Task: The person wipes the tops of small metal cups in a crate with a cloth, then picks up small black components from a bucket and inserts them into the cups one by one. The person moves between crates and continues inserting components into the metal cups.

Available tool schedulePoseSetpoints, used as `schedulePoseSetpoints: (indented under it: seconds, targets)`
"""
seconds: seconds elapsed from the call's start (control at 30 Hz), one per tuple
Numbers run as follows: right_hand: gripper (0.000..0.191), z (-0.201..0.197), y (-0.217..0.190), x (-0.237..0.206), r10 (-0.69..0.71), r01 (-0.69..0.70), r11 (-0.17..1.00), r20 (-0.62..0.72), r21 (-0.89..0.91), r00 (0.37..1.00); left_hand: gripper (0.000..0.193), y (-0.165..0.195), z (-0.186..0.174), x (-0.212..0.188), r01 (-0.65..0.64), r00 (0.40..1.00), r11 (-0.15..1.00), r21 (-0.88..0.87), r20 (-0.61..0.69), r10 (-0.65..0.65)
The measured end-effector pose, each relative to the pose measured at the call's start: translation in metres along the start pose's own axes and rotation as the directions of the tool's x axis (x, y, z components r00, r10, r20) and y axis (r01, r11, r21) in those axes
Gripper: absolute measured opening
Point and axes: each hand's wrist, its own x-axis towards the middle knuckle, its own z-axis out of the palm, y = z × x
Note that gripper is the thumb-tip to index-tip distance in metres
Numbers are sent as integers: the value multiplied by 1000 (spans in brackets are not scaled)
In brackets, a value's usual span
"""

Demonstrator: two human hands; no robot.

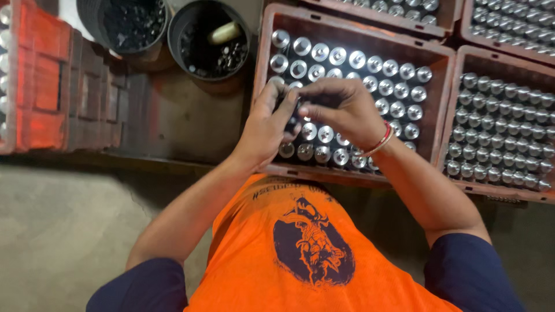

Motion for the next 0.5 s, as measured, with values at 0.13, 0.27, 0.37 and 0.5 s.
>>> schedulePoseSetpoints:
  seconds: [0.13, 0.27, 0.37, 0.5]
  targets:
    - [17, 3, 6, 0, -172, 172, 985, 58, -2, 983, 24, -1, 1, -4, -18, 997, 995, 97, -75, 25]
    - [14, 7, 9, 1, -186, 186, 982, 113, 5, 976, 24, 3, -6, -15, 68, 989, 998, -13, -127, -69]
    - [12, 14, 13, 1, -146, 148, 989, 62, -22, 987, 20, 9, -26, -29, 21, 996, 979, -204, -75, -37]
    - [15, 38, 19, -3, -77, 99, 975, 115, -200, 990, 14, 17, -70, -52, -89, 975, 915, -394, -220, 0]
